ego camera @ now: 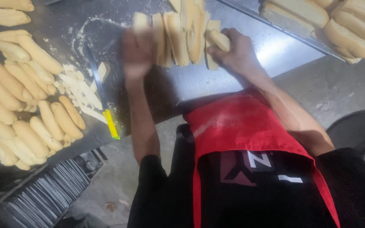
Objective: The person uses a yellow-handled blade to score the tops of dough rolls and luego arranges the scored rolls into neat columns on metal baking trays.
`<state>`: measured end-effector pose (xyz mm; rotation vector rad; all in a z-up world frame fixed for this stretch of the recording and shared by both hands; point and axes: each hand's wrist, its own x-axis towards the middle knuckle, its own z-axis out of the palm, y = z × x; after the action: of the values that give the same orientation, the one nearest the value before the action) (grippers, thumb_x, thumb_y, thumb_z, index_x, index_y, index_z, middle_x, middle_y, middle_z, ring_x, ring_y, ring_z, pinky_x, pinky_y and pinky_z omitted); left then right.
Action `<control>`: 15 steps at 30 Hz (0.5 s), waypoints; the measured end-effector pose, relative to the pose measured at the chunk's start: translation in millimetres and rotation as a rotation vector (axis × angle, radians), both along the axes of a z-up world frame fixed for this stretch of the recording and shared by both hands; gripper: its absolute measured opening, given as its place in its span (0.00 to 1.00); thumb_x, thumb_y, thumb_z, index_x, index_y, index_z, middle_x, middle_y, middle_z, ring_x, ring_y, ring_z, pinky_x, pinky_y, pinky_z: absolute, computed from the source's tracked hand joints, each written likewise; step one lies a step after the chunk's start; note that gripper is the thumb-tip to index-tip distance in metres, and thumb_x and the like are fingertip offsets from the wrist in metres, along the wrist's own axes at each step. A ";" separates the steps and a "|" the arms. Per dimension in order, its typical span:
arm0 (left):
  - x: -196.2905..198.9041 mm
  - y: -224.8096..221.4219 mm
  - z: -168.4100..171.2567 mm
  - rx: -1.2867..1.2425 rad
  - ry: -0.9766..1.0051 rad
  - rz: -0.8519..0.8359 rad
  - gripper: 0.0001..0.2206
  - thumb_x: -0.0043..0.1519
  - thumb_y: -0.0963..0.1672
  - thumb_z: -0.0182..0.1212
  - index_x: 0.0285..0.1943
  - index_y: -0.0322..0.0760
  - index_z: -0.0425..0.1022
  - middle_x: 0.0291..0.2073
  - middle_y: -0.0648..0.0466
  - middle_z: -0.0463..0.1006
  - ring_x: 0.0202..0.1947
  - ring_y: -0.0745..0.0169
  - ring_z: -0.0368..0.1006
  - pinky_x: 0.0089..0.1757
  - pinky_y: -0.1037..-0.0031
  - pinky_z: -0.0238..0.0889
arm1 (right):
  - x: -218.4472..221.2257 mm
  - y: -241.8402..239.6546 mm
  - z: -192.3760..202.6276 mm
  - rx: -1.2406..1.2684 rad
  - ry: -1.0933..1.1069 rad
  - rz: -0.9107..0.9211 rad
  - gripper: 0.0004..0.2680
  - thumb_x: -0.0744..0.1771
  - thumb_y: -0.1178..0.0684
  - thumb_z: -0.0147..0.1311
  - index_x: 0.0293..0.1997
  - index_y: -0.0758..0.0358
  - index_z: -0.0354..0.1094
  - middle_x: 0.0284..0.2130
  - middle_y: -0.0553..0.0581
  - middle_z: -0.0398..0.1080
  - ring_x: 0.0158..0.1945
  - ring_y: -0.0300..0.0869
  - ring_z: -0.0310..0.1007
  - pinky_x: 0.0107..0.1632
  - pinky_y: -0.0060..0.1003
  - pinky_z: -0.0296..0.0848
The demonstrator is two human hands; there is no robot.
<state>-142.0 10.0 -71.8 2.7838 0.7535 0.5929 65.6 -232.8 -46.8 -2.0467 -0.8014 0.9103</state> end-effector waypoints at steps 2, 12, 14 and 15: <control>0.9 -29.5 -4.6 -0.078 -0.019 0.024 0.14 0.62 0.47 0.68 0.47 0.33 0.73 0.43 0.39 0.73 0.44 0.40 0.69 0.45 0.55 0.65 | -4.8 11.8 -3.3 0.061 -0.190 0.080 0.22 0.64 0.47 0.69 0.57 0.74 0.66 0.42 0.72 0.76 0.45 0.57 0.79 0.50 0.47 0.77; -6.8 -9.1 16.5 -1.105 -0.481 0.325 0.16 0.59 0.40 0.70 0.55 0.25 0.77 0.32 0.50 0.80 0.26 0.60 0.72 0.29 0.68 0.66 | -6.6 18.1 -18.1 0.045 -0.296 0.113 0.24 0.61 0.52 0.67 0.58 0.73 0.58 0.40 0.71 0.72 0.41 0.62 0.76 0.45 0.52 0.76; 1.0 -8.2 24.1 -1.271 -0.484 0.306 0.18 0.57 0.40 0.69 0.56 0.27 0.76 0.31 0.52 0.80 0.25 0.63 0.73 0.28 0.70 0.66 | -2.9 11.4 -20.0 0.123 -0.451 0.153 0.21 0.62 0.53 0.68 0.56 0.66 0.62 0.46 0.71 0.70 0.42 0.63 0.76 0.46 0.53 0.76; 5.2 -9.3 27.4 -1.300 -0.444 0.265 0.18 0.57 0.40 0.68 0.56 0.29 0.75 0.32 0.54 0.82 0.28 0.65 0.77 0.31 0.70 0.71 | 0.6 6.3 -17.7 0.079 -0.455 0.130 0.21 0.61 0.53 0.68 0.56 0.67 0.62 0.48 0.71 0.68 0.41 0.63 0.75 0.45 0.54 0.76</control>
<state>-136.8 0.6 -44.4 1.3294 0.9238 0.4634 66.2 -226.5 -64.5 -2.1803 -1.2022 0.4692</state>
